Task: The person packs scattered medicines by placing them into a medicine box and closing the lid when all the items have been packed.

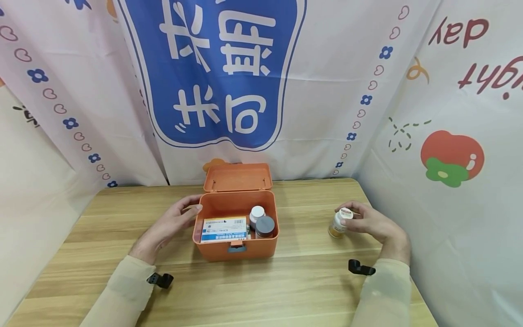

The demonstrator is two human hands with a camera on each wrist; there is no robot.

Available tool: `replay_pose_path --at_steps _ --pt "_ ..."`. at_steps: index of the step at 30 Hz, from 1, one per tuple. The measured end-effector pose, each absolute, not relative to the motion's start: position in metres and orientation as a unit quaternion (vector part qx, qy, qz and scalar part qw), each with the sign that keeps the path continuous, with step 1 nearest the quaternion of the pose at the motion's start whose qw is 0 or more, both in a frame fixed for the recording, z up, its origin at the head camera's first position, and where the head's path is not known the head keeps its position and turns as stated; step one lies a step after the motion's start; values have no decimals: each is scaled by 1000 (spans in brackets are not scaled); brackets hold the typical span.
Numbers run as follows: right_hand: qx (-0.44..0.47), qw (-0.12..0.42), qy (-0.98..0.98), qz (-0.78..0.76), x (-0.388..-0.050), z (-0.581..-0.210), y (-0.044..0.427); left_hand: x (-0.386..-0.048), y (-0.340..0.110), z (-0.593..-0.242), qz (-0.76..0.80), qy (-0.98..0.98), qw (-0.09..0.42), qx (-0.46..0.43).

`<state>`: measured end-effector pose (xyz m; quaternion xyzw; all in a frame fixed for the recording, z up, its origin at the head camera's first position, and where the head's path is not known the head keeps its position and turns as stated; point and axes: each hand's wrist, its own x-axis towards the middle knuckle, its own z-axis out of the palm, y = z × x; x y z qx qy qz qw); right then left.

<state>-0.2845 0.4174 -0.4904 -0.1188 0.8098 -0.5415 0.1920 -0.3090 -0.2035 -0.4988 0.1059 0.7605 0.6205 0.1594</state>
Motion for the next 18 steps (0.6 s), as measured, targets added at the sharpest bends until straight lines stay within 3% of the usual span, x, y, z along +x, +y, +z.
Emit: replay_pose_path --at_steps 18 --pt "-168 149 820 -526 -293 -476 385 -308 -204 -498 623 758 159 108"
